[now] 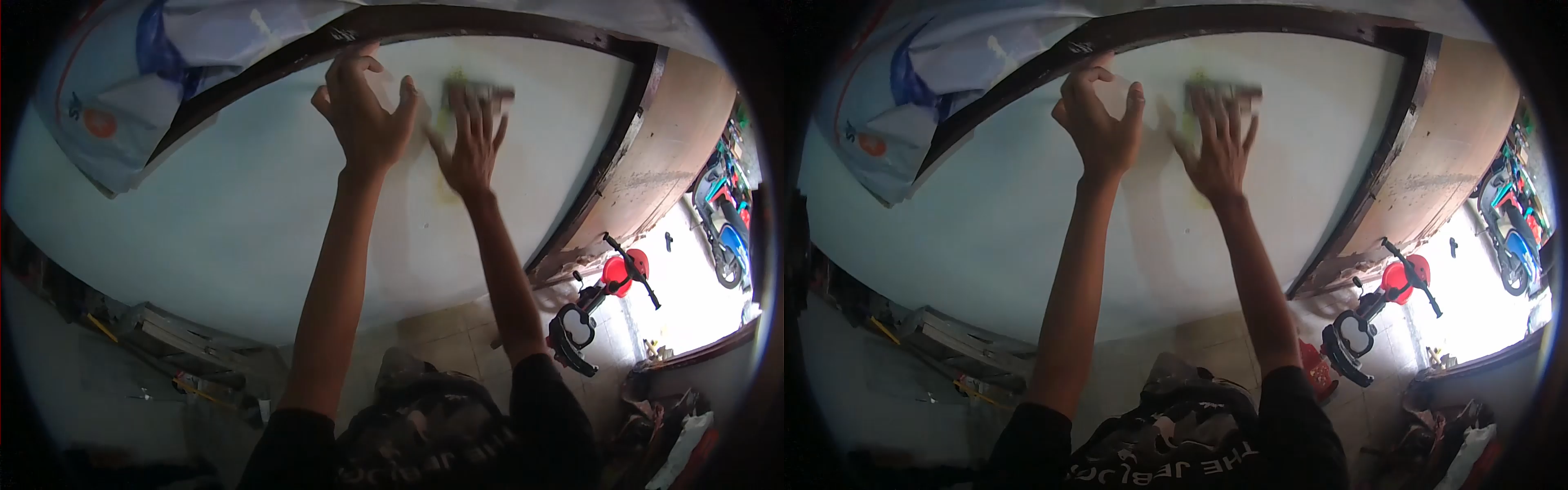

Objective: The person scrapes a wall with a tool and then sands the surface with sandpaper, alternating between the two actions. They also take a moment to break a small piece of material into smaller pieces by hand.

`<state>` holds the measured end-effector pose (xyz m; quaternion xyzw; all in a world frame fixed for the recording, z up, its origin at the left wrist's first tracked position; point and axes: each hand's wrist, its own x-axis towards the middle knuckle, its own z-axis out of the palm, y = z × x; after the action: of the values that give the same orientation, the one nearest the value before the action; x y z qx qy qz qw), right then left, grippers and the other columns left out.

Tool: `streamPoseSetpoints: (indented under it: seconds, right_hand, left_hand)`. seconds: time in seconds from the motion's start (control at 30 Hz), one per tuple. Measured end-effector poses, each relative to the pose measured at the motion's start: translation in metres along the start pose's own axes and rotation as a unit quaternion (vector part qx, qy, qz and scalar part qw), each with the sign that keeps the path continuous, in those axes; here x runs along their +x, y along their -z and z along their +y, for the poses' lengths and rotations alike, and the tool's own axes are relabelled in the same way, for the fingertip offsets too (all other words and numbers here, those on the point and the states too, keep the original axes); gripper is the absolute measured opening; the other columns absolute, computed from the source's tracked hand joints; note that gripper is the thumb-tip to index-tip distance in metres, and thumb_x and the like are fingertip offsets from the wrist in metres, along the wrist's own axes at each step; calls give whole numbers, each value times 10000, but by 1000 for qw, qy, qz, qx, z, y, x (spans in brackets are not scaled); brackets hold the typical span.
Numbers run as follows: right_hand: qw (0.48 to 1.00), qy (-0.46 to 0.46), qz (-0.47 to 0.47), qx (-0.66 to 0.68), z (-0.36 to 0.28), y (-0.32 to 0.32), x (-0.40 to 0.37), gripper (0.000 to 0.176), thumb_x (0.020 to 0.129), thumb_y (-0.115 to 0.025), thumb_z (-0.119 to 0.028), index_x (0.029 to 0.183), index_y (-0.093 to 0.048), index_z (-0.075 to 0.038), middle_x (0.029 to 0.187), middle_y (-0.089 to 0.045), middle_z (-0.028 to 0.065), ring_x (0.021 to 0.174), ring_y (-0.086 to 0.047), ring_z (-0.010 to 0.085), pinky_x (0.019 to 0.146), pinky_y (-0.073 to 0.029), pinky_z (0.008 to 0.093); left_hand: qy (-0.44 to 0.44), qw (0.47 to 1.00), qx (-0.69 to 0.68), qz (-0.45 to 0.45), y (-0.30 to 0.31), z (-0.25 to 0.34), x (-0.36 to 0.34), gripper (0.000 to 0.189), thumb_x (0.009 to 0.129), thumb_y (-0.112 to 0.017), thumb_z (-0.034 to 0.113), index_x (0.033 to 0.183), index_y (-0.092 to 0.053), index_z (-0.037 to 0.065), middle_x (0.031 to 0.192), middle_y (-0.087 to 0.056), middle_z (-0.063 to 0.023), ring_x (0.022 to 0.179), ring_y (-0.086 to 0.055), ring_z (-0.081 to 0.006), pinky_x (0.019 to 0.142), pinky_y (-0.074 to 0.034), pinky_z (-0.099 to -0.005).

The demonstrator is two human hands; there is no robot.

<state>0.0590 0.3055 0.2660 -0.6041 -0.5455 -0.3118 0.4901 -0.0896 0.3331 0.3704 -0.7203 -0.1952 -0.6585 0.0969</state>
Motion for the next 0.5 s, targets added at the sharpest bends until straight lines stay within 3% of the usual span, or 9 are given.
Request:
streamPoseSetpoints:
  seconds: [0.13, 0.37, 0.47, 0.5]
  right_hand:
    - [999, 42, 24, -19, -8, 23, 49, 755, 875, -626, -504, 1503, -324, -212, 1495, -376, 92, 1444, -229, 323, 1156, -76, 599]
    - [981, -74, -174, -34, 16, -25, -144, 701, 894, -601, -481, 1453, -379, -121, 1483, -369, 108, 1447, -204, 351, 1170, -58, 578]
    - [968, -94, -226, -51, 20, -29, -149, 765, 874, -626, -490, 1452, -348, -74, 1509, -319, 138, 1441, -192, 349, 1165, -31, 576]
    - [982, -82, -166, -28, 19, -31, -132, 764, 869, -626, -505, 1458, -352, -102, 1500, -332, 134, 1446, -181, 358, 1158, -24, 591]
  left_hand:
    - [-19, 999, 27, 6, 2, -8, -1, 442, 766, -677, 200, 1157, -490, 118, 1229, -573, -10, 1196, -463, -200, 925, -243, -446]
    - [-23, 999, 27, 7, 1, -11, -1, 450, 764, -647, 174, 1183, -494, 108, 1169, -574, -6, 1206, -458, -194, 928, -249, -451]
    - [-13, 1000, 18, 10, -1, -8, -2, 488, 764, -643, 173, 1223, -494, 99, 1168, -581, -14, 1213, -456, -199, 932, -252, -453]
    - [-14, 1000, 18, 7, -2, -7, -3, 488, 764, -643, 173, 1223, -494, 99, 1168, -581, -14, 1213, -456, -199, 932, -252, -453]
